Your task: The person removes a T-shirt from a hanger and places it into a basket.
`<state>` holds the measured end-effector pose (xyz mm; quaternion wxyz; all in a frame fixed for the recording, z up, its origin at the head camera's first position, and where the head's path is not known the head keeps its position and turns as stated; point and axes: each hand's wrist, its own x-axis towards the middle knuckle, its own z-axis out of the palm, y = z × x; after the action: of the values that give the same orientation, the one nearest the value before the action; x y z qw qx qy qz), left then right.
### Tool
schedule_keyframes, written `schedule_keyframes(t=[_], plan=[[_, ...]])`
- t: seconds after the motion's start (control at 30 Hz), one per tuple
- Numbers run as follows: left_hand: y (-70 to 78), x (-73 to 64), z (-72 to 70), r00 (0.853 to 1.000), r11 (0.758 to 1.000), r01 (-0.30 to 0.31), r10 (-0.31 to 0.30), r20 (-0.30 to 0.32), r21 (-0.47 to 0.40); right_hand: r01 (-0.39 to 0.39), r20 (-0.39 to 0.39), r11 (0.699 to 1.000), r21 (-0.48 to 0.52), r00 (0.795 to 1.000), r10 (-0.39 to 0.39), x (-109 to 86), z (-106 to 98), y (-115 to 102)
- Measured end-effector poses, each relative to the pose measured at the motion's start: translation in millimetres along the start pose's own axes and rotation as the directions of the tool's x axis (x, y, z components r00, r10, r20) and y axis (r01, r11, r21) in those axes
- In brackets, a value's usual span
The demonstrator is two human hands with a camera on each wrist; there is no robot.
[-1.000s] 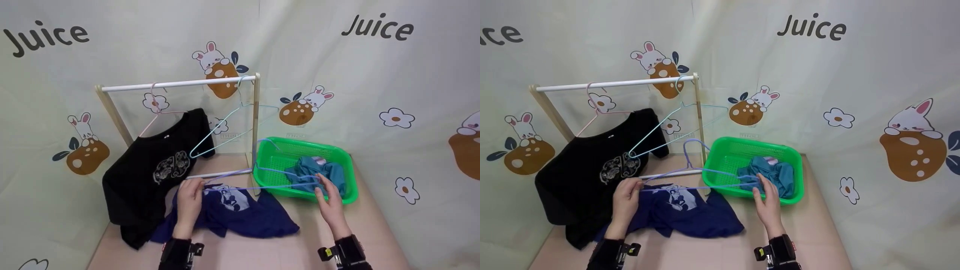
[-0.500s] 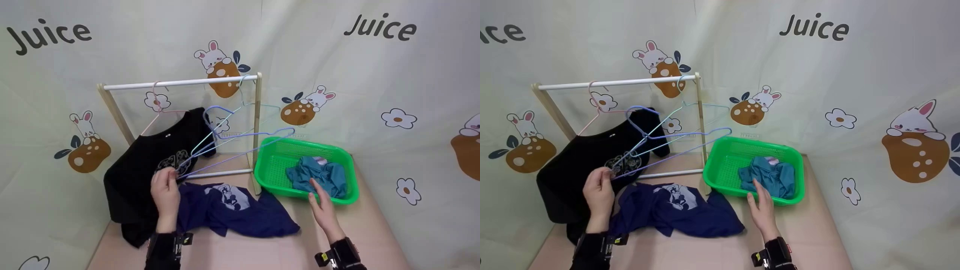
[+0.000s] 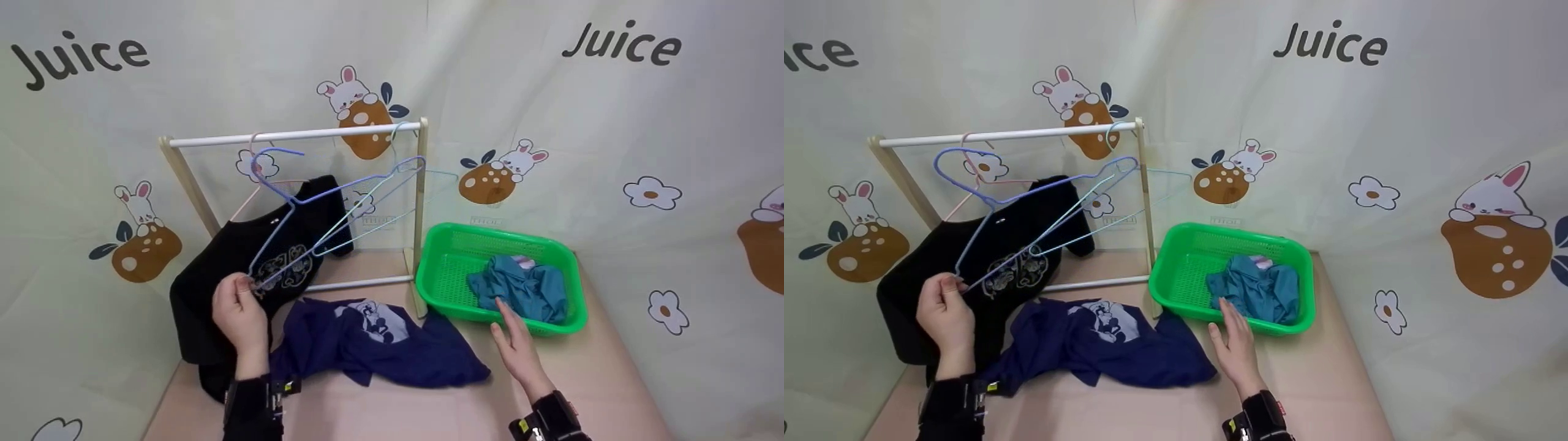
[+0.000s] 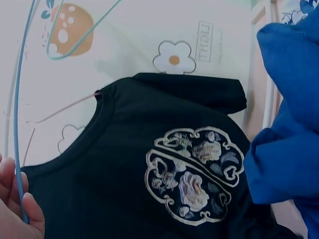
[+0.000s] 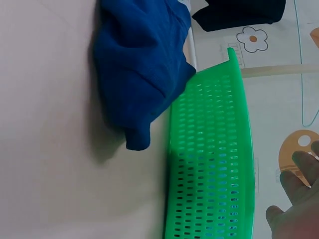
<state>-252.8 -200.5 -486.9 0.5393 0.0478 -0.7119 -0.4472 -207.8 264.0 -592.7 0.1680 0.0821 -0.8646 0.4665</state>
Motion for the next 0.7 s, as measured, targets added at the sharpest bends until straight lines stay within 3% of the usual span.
schedule_keyframes(t=[0.23, 0.37, 0.5, 0.7], plan=[[-8.5, 4.6, -8.2, 0.996, 0.996, 0.07, -0.067, -0.059, 0.05, 0.017, 0.0, 1.0, -0.01, 1.0, -0.017, -3.0, 2.2, 2.0], [-11.0, 5.0, -8.4, 0.995, 0.993, 0.085, -0.081, -0.05, 0.082, 0.018, 0.01, 1.0, -0.004, 1.0, -0.018, -5.1, 3.8, 2.6], [-12.2, 5.3, -5.0, 0.998, 0.992, 0.066, -0.065, -0.013, 0.109, 0.017, 0.028, 1.0, -0.01, 0.999, -0.017, -6.0, 6.2, 1.5], [-7.6, 11.1, 5.7, 0.998, 0.984, -0.035, 0.026, 0.058, 0.173, 0.009, 0.047, 1.0, -0.008, 0.999, -0.009, -7.5, 9.7, 0.0]])
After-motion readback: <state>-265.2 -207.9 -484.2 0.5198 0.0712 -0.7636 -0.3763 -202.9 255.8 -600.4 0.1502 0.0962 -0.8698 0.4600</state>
